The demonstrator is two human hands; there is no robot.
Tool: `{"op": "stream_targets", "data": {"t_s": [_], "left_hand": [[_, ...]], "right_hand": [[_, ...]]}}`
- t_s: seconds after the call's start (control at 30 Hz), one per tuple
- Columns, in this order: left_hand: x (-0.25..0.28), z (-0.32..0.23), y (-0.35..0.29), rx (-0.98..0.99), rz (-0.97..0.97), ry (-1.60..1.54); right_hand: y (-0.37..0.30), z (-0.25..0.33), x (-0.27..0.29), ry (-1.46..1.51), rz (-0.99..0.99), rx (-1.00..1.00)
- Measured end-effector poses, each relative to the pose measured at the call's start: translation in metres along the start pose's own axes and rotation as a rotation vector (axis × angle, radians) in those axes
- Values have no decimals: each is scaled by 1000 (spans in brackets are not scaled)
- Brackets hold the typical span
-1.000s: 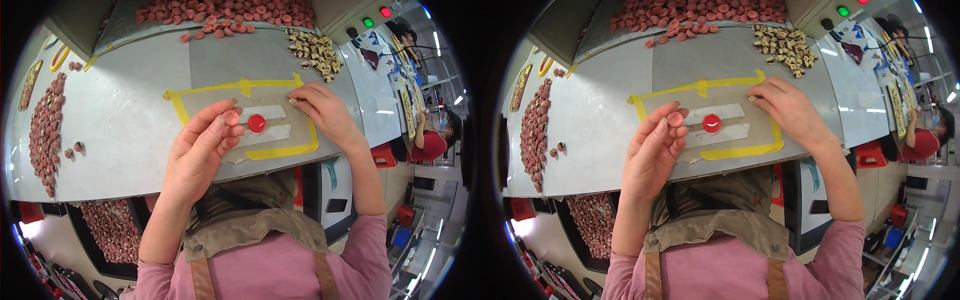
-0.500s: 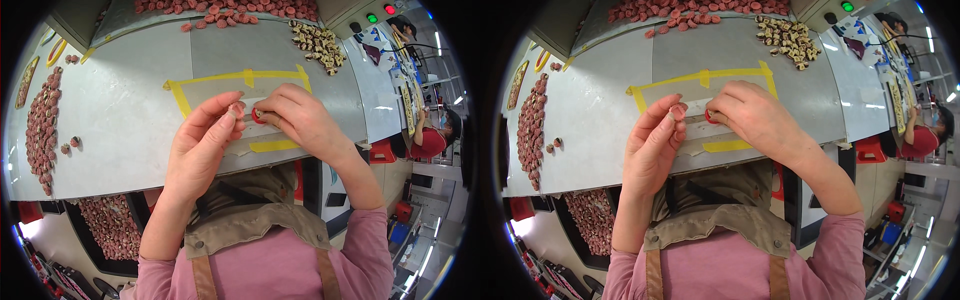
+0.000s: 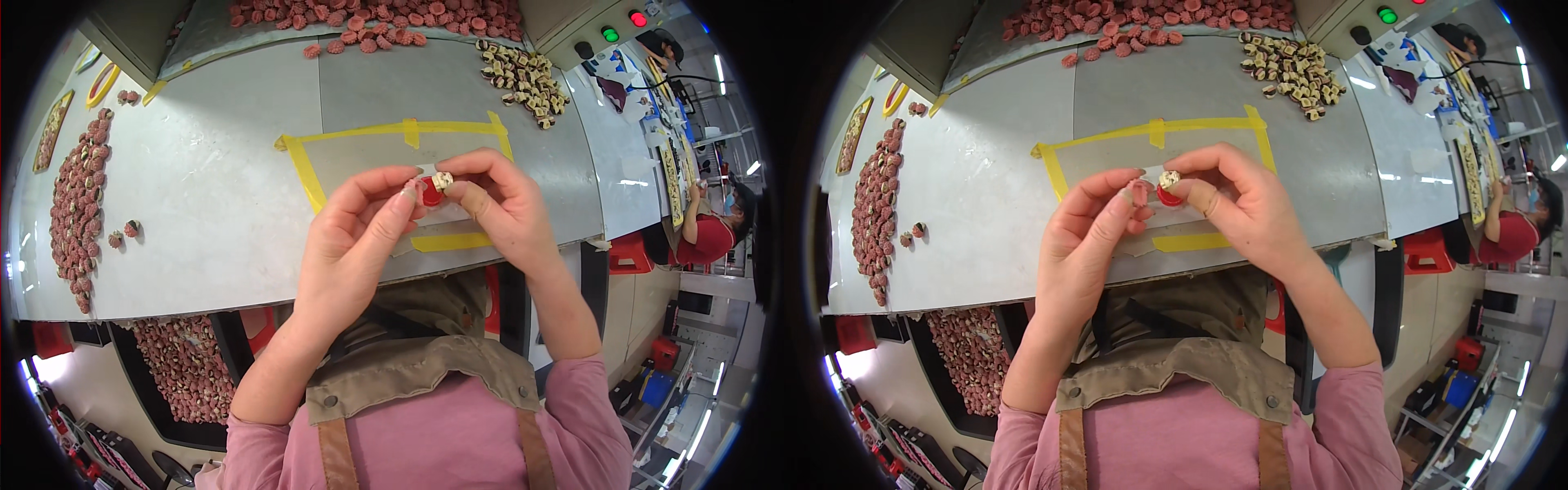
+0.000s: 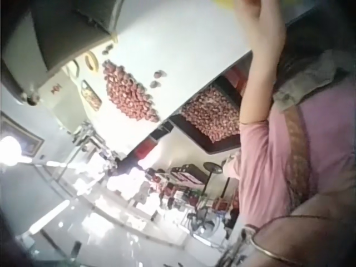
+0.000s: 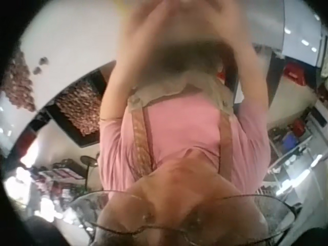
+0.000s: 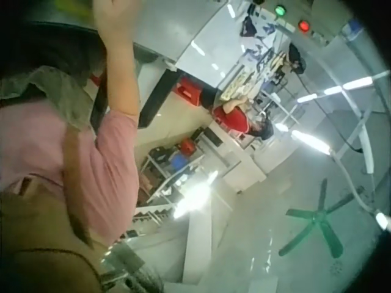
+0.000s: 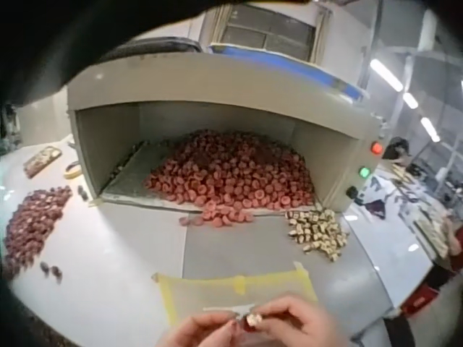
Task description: The person assembles miniature figurine pieces by picking up head and hair components, dipping the heads into glue, pressing the parts together by hand, and refilling the glue dispenser from a squeeze bottle.
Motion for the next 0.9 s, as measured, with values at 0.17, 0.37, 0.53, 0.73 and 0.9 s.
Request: {"op": "stream_targets", "data": {"t_s": [0.17,0.37,0.53,0.73,0.9], "left_hand": [[-7,-1,1,-36,12,11],[-10,3,1,-100,13,143],[-14,0,1,-13,95,172],[-24,7,-2,-33,72,69],[-29,13,1,-172,40,374]], "right_hand": [[-5,2,-10,287,-60,20],[-13,15,-8,-301,-146,380],[-17,22,-5,-345,-171,477],[-19,7,-5,-264,-72,505],[-20,5,-4,-403,-134,554]]}}
Point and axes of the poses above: each hand's wrist, its own y-axis towards the middle knuckle, its own x-axis out of the back of the hand, z = x × y, the point moved 5 cm from there along y, towards the middle knuckle, and after that the axes turned 1 degree about -z, right-handed, at the moved point
